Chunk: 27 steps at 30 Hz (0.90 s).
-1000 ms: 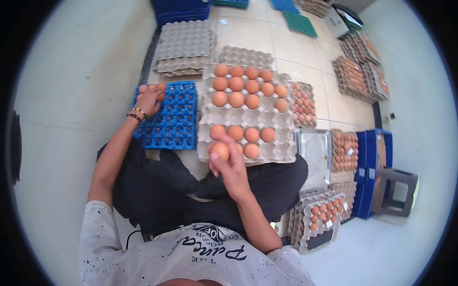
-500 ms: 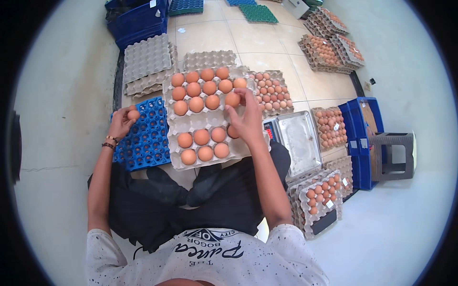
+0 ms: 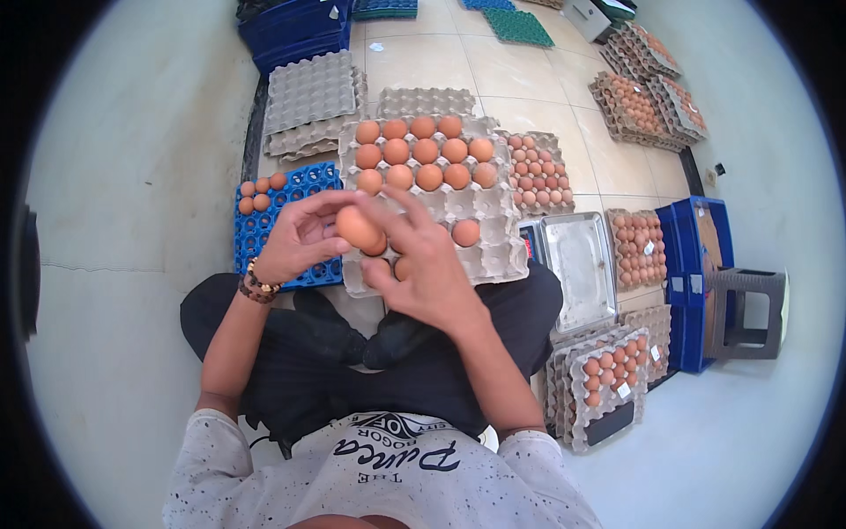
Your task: The person sorts eggs by hand, moving them from one tray to another and occasionally placing an egg on a digital scale to weigh it.
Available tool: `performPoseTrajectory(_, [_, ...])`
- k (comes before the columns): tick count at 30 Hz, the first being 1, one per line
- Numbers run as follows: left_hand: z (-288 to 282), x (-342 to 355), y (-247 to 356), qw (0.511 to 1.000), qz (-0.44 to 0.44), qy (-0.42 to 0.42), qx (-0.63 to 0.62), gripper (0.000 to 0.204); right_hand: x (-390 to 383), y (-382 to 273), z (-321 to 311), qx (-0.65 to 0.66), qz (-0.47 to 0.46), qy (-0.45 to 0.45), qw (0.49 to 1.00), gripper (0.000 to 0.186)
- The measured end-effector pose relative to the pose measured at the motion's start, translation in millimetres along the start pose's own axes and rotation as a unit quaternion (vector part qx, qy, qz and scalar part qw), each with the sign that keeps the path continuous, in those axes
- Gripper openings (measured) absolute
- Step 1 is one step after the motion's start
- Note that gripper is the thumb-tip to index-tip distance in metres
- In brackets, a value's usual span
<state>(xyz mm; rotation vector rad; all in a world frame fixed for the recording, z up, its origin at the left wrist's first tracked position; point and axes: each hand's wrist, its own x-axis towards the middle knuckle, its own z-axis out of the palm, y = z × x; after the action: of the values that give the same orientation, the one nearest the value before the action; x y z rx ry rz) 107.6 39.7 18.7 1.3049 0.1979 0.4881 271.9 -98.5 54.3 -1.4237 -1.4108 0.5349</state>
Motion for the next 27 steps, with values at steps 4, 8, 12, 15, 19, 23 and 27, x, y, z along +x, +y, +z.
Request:
performPoseTrajectory(4, [21.8,4.1,4.2,0.993,-0.102,0.037,0.052,0.055,-16.1,23.6,0.5,-0.096,-0.048,0.023,0.994,0.041])
performPoseTrajectory(8, [-21.8,-2.4,-30.1,0.941,-0.015,0.126,0.313,0.037,-47.4,60.7,-61.2,0.015,0.074,0.227,0.971,0.036])
performPoseTrajectory(12, [-185.4,-63.2,-113.7,0.792,-0.033,0.366,0.487,0.027,-89.6,170.9,-160.3,0.141,0.166,0.463,0.859,0.039])
performPoseTrajectory(15, [-244.7,-81.3,-145.8,0.659,-0.116,0.472,0.574,0.033,-182.0,306.3,-254.9,0.059,0.350,0.445,0.822,0.038])
performPoseTrajectory(19, [-248.2,-75.1,-162.4,0.623,-0.137,0.495,0.590,0.042,-266.9,378.2,-276.4,-0.282,0.371,0.430,0.774,0.039])
performPoseTrajectory(23, [-246.1,-82.9,-161.1,0.570,-0.091,0.485,0.657,0.048,-246.6,358.5,-220.2,-0.392,0.364,0.397,0.746,0.041])
performPoseTrajectory(27, [-250.4,-72.3,-163.9,0.579,-0.133,0.510,0.622,0.053,-228.0,340.0,-202.3,-0.424,0.374,0.321,0.760,0.040])
